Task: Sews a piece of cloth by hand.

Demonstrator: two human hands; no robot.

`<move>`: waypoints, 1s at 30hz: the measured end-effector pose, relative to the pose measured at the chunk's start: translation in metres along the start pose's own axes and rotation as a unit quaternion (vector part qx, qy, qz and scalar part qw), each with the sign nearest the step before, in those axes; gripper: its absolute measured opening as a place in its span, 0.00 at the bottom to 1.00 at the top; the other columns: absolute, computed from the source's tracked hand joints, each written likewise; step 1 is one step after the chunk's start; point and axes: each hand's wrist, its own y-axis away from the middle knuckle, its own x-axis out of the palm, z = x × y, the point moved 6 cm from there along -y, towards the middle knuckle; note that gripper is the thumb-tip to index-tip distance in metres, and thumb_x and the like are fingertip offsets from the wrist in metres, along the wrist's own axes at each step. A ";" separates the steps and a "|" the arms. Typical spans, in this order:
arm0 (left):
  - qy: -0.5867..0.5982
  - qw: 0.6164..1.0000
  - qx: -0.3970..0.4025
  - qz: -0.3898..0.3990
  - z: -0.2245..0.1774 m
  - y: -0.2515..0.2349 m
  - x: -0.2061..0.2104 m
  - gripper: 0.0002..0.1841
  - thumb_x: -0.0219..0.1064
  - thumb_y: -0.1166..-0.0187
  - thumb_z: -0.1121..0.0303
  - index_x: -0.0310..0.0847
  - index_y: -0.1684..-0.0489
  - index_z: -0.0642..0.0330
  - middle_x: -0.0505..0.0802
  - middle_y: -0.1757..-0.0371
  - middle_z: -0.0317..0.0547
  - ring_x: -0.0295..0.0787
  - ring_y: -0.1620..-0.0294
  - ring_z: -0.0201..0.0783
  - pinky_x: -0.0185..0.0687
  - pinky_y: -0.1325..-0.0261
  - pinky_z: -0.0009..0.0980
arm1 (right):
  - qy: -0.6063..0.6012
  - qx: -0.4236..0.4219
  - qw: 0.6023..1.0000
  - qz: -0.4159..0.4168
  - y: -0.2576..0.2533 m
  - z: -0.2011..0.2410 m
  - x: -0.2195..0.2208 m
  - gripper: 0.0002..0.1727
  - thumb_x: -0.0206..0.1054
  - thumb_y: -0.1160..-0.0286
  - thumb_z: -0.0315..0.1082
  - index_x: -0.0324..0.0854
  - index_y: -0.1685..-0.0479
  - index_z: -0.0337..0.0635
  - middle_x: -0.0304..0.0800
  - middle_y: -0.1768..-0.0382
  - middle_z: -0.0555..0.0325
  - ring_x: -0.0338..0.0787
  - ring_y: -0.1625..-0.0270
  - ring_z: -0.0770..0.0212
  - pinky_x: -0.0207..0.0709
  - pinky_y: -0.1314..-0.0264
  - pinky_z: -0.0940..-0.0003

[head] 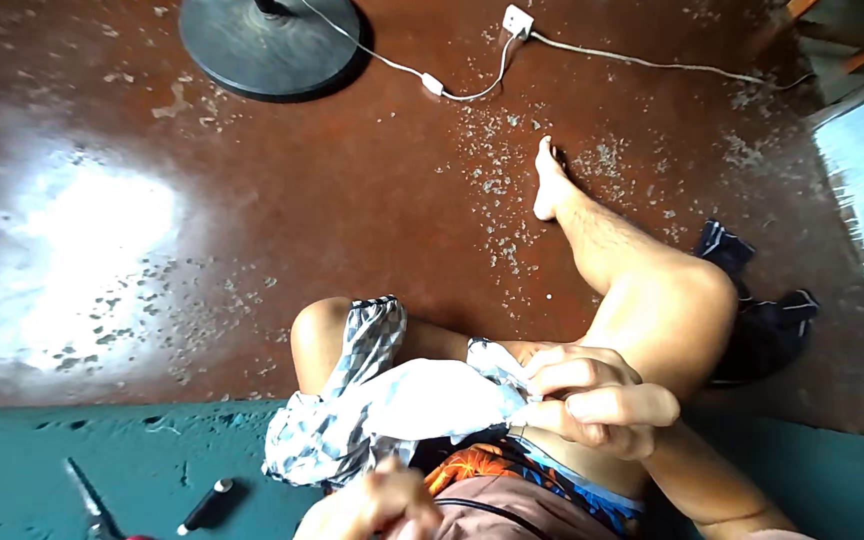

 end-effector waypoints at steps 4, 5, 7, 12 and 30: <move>-0.291 0.940 0.104 -0.146 0.006 -0.036 0.018 0.15 0.67 0.16 0.53 0.74 0.52 0.54 0.76 0.72 0.39 0.72 0.72 0.27 0.66 0.64 0.16 | -0.007 -0.009 1.000 0.004 -0.002 0.003 0.004 0.01 0.63 0.18 0.23 0.77 0.58 0.35 0.80 0.59 0.47 0.86 0.58 0.56 0.85 0.44 0.69; -0.330 0.921 0.121 -0.166 0.006 -0.039 0.021 0.14 0.70 0.18 0.54 0.76 0.53 0.55 0.76 0.73 0.40 0.72 0.72 0.30 0.66 0.64 0.17 | -0.002 -0.010 1.000 0.003 -0.002 0.003 0.004 0.01 0.63 0.17 0.23 0.77 0.57 0.35 0.80 0.59 0.48 0.86 0.59 0.56 0.85 0.44 0.69; -0.367 0.900 0.149 -0.179 0.006 -0.042 0.024 0.09 0.70 0.18 0.59 0.81 0.54 0.53 0.76 0.73 0.40 0.71 0.71 0.31 0.64 0.63 0.19 | -0.001 -0.008 1.000 0.003 -0.002 0.003 0.005 0.01 0.62 0.16 0.23 0.77 0.57 0.36 0.80 0.59 0.48 0.86 0.58 0.57 0.85 0.45 0.69; -0.412 0.866 0.238 -0.153 0.004 -0.041 0.022 0.03 0.66 0.16 0.67 0.83 0.55 0.52 0.76 0.73 0.39 0.69 0.71 0.35 0.63 0.59 0.27 | -0.003 -0.007 1.000 0.014 -0.001 0.003 0.006 0.01 0.63 0.17 0.23 0.79 0.56 0.35 0.80 0.58 0.47 0.85 0.58 0.56 0.85 0.46 0.68; -0.453 0.832 0.306 -0.097 -0.004 -0.034 0.011 0.04 0.61 0.13 0.68 0.79 0.56 0.55 0.74 0.71 0.40 0.67 0.69 0.38 0.63 0.56 0.29 | -0.110 0.077 0.991 0.015 0.000 -0.010 0.016 0.02 0.67 0.19 0.24 0.83 0.54 0.36 0.82 0.56 0.47 0.86 0.54 0.63 0.80 0.47 0.79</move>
